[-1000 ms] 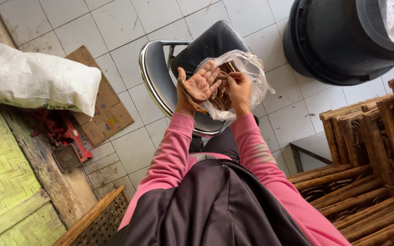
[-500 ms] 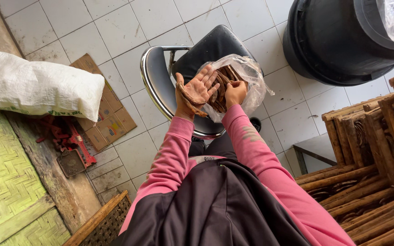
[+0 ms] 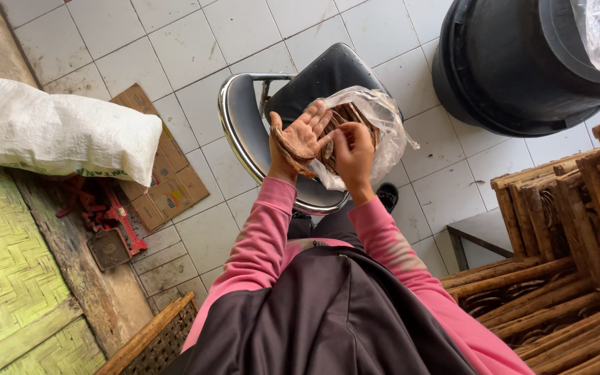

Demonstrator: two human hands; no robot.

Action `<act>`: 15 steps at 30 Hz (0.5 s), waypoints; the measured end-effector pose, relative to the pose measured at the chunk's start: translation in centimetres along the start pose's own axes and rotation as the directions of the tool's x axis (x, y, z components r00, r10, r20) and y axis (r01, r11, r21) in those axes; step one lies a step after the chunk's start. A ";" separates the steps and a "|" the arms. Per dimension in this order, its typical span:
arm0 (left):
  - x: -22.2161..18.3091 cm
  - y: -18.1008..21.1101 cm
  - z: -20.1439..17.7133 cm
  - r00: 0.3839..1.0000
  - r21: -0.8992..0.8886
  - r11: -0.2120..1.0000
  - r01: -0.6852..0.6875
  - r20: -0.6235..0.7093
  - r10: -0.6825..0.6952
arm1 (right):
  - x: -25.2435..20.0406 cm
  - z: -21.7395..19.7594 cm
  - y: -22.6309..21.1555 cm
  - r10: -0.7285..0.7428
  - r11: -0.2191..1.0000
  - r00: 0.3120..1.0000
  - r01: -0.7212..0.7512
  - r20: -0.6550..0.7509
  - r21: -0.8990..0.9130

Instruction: The person is removing dried fruit slices from a plastic bag by hand, stacking them onto a wooden tray, and placing the stacked slices back into the bag.

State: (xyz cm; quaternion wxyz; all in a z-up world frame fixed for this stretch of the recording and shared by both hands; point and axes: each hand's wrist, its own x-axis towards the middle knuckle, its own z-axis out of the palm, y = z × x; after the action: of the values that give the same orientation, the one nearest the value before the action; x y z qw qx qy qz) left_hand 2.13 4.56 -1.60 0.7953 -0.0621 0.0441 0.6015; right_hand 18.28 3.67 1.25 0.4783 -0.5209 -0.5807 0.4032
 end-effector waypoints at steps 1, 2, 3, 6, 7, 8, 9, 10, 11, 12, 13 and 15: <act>0.1 -0.1 0.0 0.999 -0.027 1.000 -0.013 -0.034 0.012 | -0.4 -0.1 -2.3 -0.152 0.988 0.987 0.152 0.059 0.002; 0.2 -0.2 0.1 0.998 -0.053 0.998 -0.022 -0.068 0.018 | -0.3 0.0 -4.3 -0.122 0.989 0.980 0.134 0.156 -0.064; 0.2 -0.4 0.1 0.995 -0.078 0.996 -0.032 -0.101 0.024 | -0.1 0.1 -6.0 -0.086 0.984 0.965 0.122 0.249 -0.131; 0.0 -0.6 0.5 0.999 0.098 0.995 0.018 0.035 -0.022 | 1.5 0.9 -9.0 -0.411 0.887 0.839 0.459 0.356 -0.058; -0.1 -0.7 0.6 1.000 0.097 0.995 -0.017 -0.009 0.017 | 1.9 1.0 -9.4 -0.364 0.904 0.834 0.423 0.416 -0.057; 0.0 -0.9 0.7 0.997 0.098 0.994 -0.054 -0.050 0.059 | 2.3 1.2 -9.6 -0.319 0.919 0.820 0.390 0.475 -0.055; -0.1 -1.0 0.8 0.991 0.101 0.991 -0.092 -0.091 0.101 | 2.5 1.3 -9.7 -0.275 0.933 0.801 0.356 0.532 -0.055; -0.1 -0.8 0.9 0.988 0.104 0.991 -0.080 -0.120 0.093 | 2.6 1.4 -9.7 -0.281 0.937 0.806 0.348 0.521 -0.033; 0.0 -0.7 0.9 0.985 0.107 0.992 -0.068 -0.149 0.084 | 2.8 1.6 -9.7 -0.287 0.941 0.811 0.340 0.509 -0.011; -0.2 -0.6 0.6 0.980 0.103 0.993 -0.061 -0.181 0.079 | 2.6 1.5 -9.6 -0.289 0.944 0.814 0.329 0.504 0.011; -0.3 -0.6 0.3 0.980 0.141 0.988 -0.063 -0.176 0.088 | 2.6 1.5 -9.5 -0.270 0.958 0.798 0.281 0.539 0.063; -0.5 -0.6 -0.7 0.980 0.215 0.975 -0.065 -0.172 0.103 | 2.5 1.4 -9.6 -0.228 0.973 0.760 0.167 0.609 0.156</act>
State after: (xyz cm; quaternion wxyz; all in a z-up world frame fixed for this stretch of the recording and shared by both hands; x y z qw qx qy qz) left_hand 2.53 3.79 -2.18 0.7637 -0.0315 0.1821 0.6185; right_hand 14.83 4.89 10.55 0.3229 -0.2714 -0.7383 0.5263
